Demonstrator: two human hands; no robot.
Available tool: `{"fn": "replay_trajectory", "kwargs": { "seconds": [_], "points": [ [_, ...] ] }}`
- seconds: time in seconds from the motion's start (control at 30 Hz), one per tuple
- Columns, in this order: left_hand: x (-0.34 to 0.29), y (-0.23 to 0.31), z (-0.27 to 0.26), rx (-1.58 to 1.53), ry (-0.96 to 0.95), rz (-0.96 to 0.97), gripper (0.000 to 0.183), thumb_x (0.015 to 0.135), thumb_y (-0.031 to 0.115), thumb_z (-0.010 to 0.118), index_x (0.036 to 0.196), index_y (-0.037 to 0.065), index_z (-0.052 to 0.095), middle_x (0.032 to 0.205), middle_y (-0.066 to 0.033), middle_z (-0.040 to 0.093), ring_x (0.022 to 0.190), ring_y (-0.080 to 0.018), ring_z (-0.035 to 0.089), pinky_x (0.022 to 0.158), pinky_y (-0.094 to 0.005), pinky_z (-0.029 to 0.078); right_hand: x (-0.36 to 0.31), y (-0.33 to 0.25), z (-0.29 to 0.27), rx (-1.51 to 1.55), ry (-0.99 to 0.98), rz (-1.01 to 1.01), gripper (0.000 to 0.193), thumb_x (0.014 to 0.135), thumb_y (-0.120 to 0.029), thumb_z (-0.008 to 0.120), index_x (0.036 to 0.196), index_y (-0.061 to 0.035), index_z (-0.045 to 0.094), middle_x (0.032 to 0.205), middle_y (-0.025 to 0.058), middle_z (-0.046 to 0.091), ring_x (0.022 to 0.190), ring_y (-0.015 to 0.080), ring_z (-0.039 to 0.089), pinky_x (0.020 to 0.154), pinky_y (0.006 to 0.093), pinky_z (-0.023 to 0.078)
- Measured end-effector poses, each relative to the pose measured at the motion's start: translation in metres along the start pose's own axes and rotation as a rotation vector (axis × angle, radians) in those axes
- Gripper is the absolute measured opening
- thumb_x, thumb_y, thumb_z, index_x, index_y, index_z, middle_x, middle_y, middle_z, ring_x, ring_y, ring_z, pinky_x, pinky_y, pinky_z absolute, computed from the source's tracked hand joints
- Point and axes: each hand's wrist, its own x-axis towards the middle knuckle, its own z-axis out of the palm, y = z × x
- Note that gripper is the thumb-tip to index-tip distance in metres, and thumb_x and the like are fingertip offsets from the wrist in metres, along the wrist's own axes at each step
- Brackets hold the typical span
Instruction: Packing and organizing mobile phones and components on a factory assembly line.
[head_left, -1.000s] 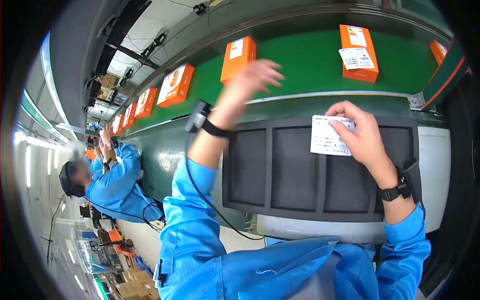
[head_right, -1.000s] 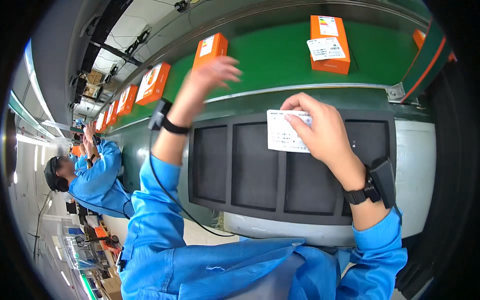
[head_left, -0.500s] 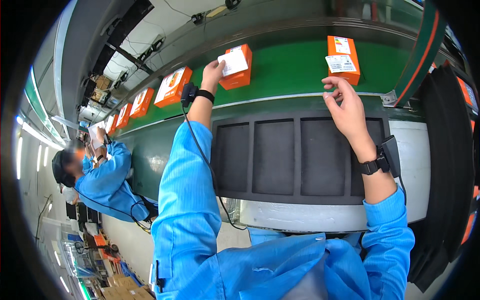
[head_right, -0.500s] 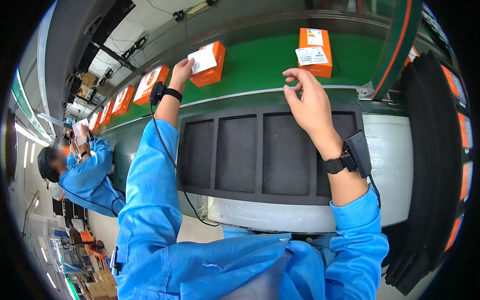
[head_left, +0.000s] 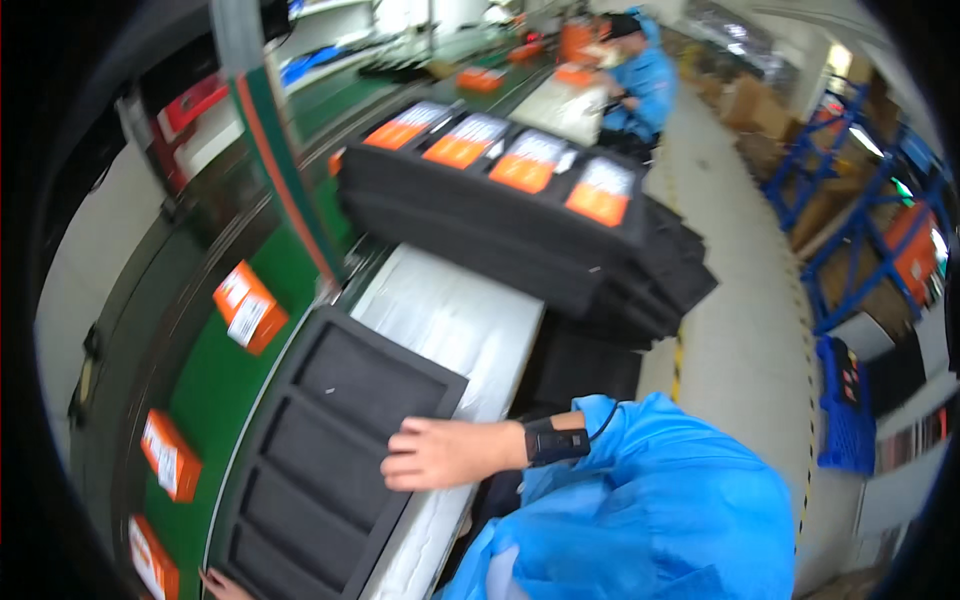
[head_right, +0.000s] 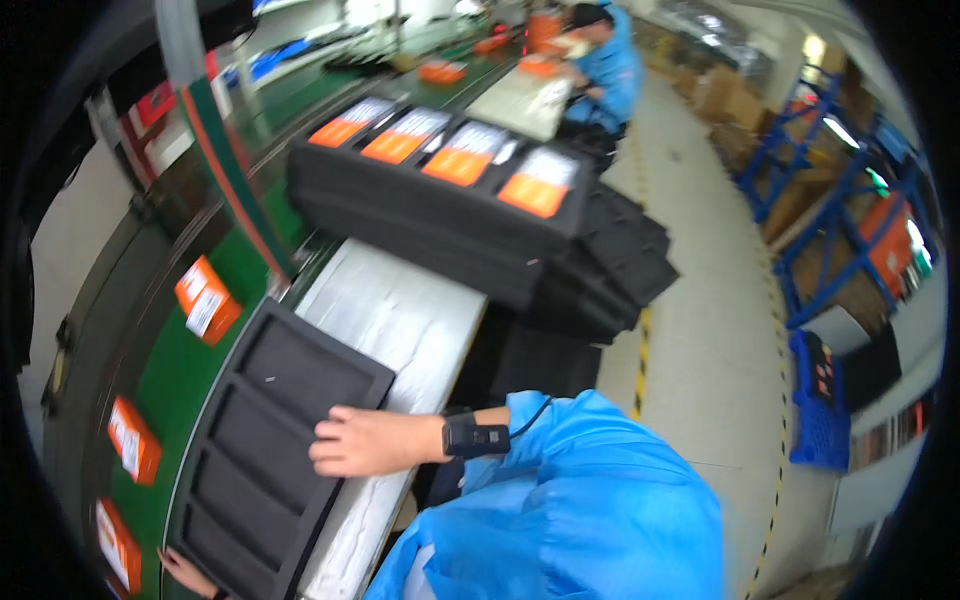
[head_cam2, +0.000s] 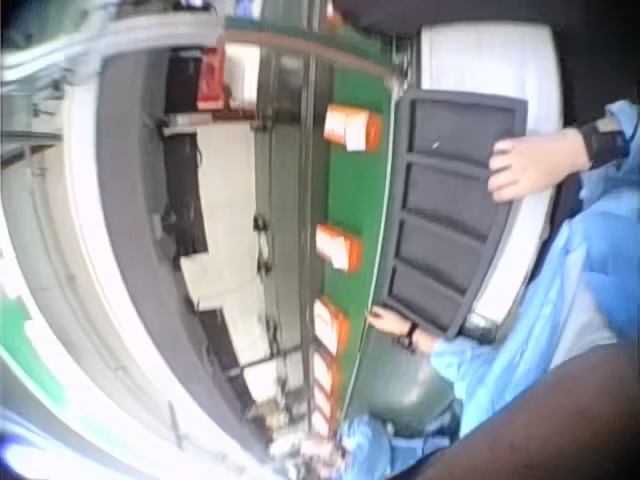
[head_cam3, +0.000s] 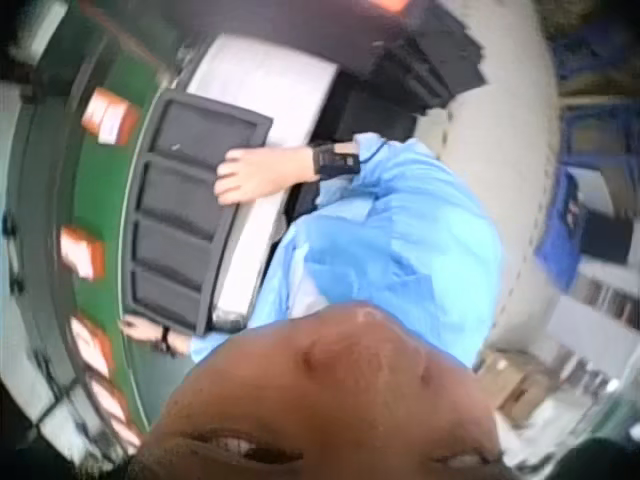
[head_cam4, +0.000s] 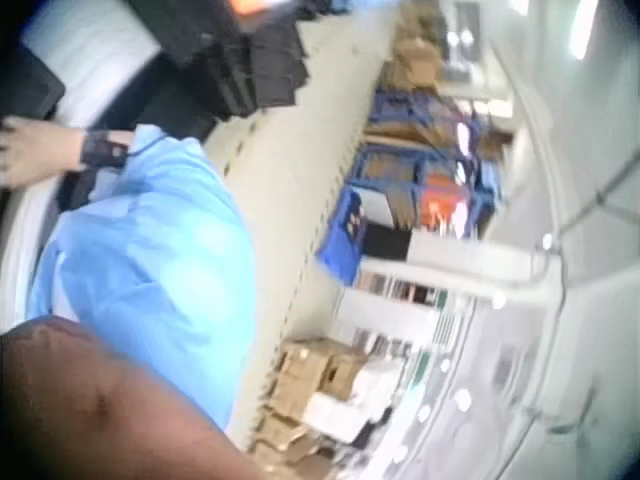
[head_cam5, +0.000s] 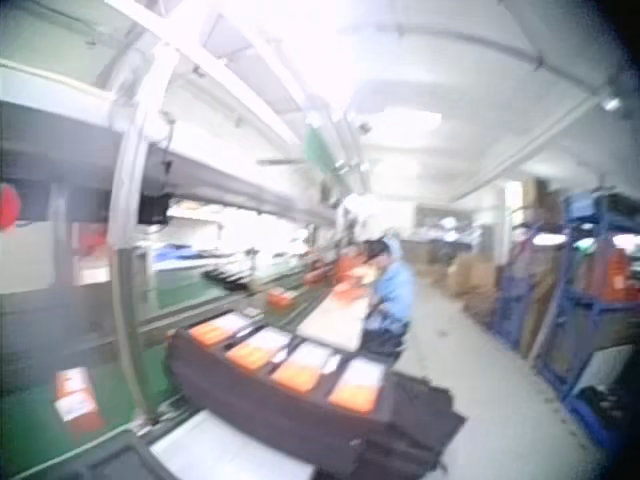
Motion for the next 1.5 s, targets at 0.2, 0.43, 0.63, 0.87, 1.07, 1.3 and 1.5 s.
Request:
{"fn": "replay_trajectory", "kwargs": {
  "seconds": [0.2, 0.43, 0.63, 0.87, 1.07, 1.3, 1.5],
  "points": [
    [-0.033, 0.154, -0.031, -0.033, -0.014, 0.331, 0.029, 0.093, 0.017, 0.06, 0.11, -0.006, 0.066, 0.105, -0.0184, 0.069, 0.097, -0.0292, 0.064, 0.09, -0.0389, 0.049, -0.05, -0.031, -0.201, -0.874, 0.505, 0.494, 0.012, 0.076, -0.017, 0.069, 0.087, -0.015, 0.065, 0.088, -0.0005, 0.059, 0.081, 0.0182, 0.057, 0.075, 0.0351, 0.046],
    [-0.014, 0.106, 0.025, -0.056, -0.295, 0.115, 0.034, 0.099, 0.019, 0.049, 0.119, -0.005, 0.063, 0.125, -0.0202, 0.061, 0.113, -0.0316, 0.058, 0.101, -0.0372, 0.041, -0.355, -0.249, -0.232, -1.579, 0.42, 1.455, 0.038, 0.083, -0.022, 0.075, 0.108, 0.0033, 0.063, 0.104, 0.0179, 0.064, 0.096, 0.035, 0.06, 0.089, 0.0408, 0.046],
    [-0.013, 0.096, 0.004, 0.036, -0.251, 0.134, 0.032, 0.095, 0.014, 0.049, 0.115, -0.004, 0.066, 0.121, -0.0186, 0.064, 0.11, -0.0309, 0.06, 0.099, -0.0377, 0.043, -0.356, -0.365, -0.019, -0.683, 0.113, 1.87, 0.035, 0.073, -0.005, 0.073, 0.105, -0.0019, 0.06, 0.106, 0.0159, 0.059, 0.101, 0.0373, 0.053, 0.087, 0.0433, 0.044],
    [-0.028, 0.136, -0.005, -0.076, -0.133, 0.007, 0.034, 0.097, 0.015, 0.049, 0.119, -0.007, 0.062, 0.125, -0.02, 0.062, 0.111, -0.0276, 0.06, 0.101, -0.0343, 0.043, -0.4, -0.199, 0.075, -0.265, 0.045, 1.582, 0.041, 0.069, -0.004, 0.073, 0.107, -0.0042, 0.06, 0.108, 0.0144, 0.058, 0.101, 0.0364, 0.054, 0.085, 0.0431, 0.047],
    [-0.097, 0.254, -0.023, -0.408, 0.005, -0.107, 0.033, 0.094, 0.012, 0.053, 0.121, -0.005, 0.061, 0.119, -0.0162, 0.065, 0.112, -0.0235, 0.06, 0.099, -0.0345, 0.044, -0.41, -0.039, 0.118, -0.568, -0.453, 1.48, 0.062, 0.072, -0.026, 0.079, 0.128, -0.0094, 0.057, 0.142, 0.0157, 0.045, 0.126, 0.0355, 0.046, 0.102, 0.043, 0.043],
    [-0.207, 0.299, -0.03, -0.061, -0.231, -0.083, 0.06, 0.093, 0.022, 0.057, 0.139, -0.011, 0.037, 0.142, -0.0296, 0.042, 0.134, -0.0422, 0.038, 0.111, -0.0449, 0.03, -0.211, -0.05, 0.01, 0.117, -0.004, 0.591, 0.023, 0.067, 0.009, 0.058, 0.086, -0.0037, 0.064, 0.096, 0.014, 0.06, 0.094, 0.0336, 0.059, 0.084, 0.0423, 0.046],
    [-0.184, 0.296, -0.021, 0.025, -0.2, -0.188, 0.059, 0.093, 0.022, 0.057, 0.138, -0.011, 0.038, 0.131, -0.0299, 0.052, 0.126, -0.0398, 0.047, 0.103, -0.042, 0.039, -0.02, -0.023, -0.009, 0.319, 0.139, 0.149, 0.02, 0.065, 0.007, 0.064, 0.079, -0.0066, 0.066, 0.084, 0.0089, 0.06, 0.078, 0.0281, 0.057, 0.071, 0.0385, 0.045]
  ]
}}
